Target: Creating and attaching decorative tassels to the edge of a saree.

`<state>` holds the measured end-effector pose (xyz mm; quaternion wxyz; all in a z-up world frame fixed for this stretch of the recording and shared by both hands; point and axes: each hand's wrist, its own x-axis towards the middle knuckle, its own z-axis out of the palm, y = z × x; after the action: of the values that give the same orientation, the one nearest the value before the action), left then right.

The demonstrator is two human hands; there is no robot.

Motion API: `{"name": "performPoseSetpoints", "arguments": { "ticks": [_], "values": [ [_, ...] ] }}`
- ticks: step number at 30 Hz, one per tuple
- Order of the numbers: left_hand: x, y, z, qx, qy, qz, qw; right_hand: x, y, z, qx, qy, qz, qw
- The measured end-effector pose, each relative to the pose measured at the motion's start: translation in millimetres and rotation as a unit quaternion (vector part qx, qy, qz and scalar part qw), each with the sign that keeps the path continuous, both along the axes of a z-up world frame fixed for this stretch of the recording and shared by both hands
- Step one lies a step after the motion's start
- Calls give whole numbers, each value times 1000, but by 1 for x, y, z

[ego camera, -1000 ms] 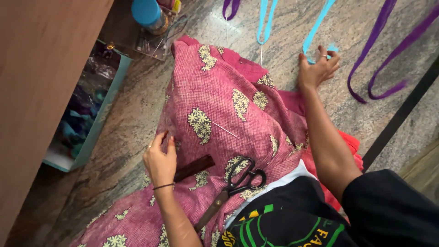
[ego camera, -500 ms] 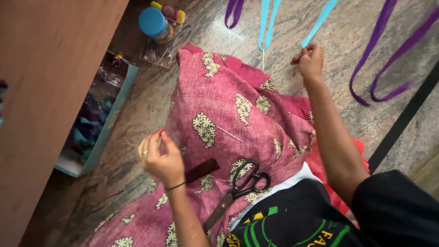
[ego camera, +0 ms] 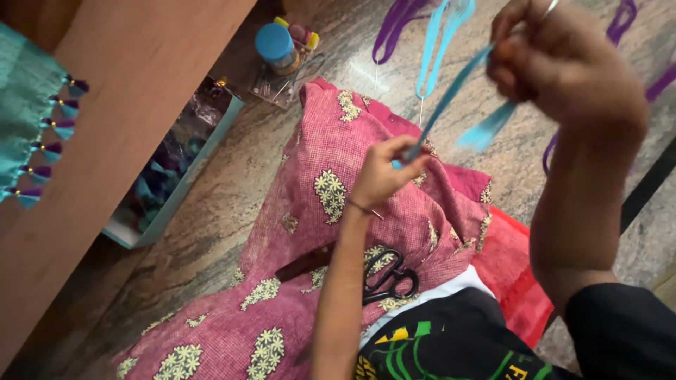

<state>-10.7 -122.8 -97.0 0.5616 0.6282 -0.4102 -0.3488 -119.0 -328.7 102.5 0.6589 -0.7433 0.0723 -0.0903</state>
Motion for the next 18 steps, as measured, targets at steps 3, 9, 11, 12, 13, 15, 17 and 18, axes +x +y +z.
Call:
{"name": "performPoseSetpoints", "arguments": {
  "ticks": [3, 9, 11, 12, 13, 15, 17, 18],
  "values": [
    [21, 33, -6, -50, 149, -10, 988, 6, -30, -34, 32, 33, -145, 988],
    [57, 78, 59, -19, 173, 85, 981, 45, 2, -78, -440, 65, 46, 894],
    [61, 85, 66, -20, 10, 75, 997, 62, 54, -72, -263, -89, 137, 951],
    [62, 90, 71, -19, 9, 85, 996, 69, 70, -85, -260, -92, 146, 950],
    [63, 94, 76, 27, -8, 102, 994, 74, 87, -98, -175, -52, 145, 972],
    [69, 109, 76, 76, -24, 123, 989, 80, 108, -118, -86, -11, 149, 985],
    [81, 129, 68, -27, 48, 114, 992, 83, 113, -134, -11, 113, 107, 988],
    [87, 146, 68, -27, 47, 118, 992, 82, 109, -134, -11, 113, 110, 987]
  ]
}}
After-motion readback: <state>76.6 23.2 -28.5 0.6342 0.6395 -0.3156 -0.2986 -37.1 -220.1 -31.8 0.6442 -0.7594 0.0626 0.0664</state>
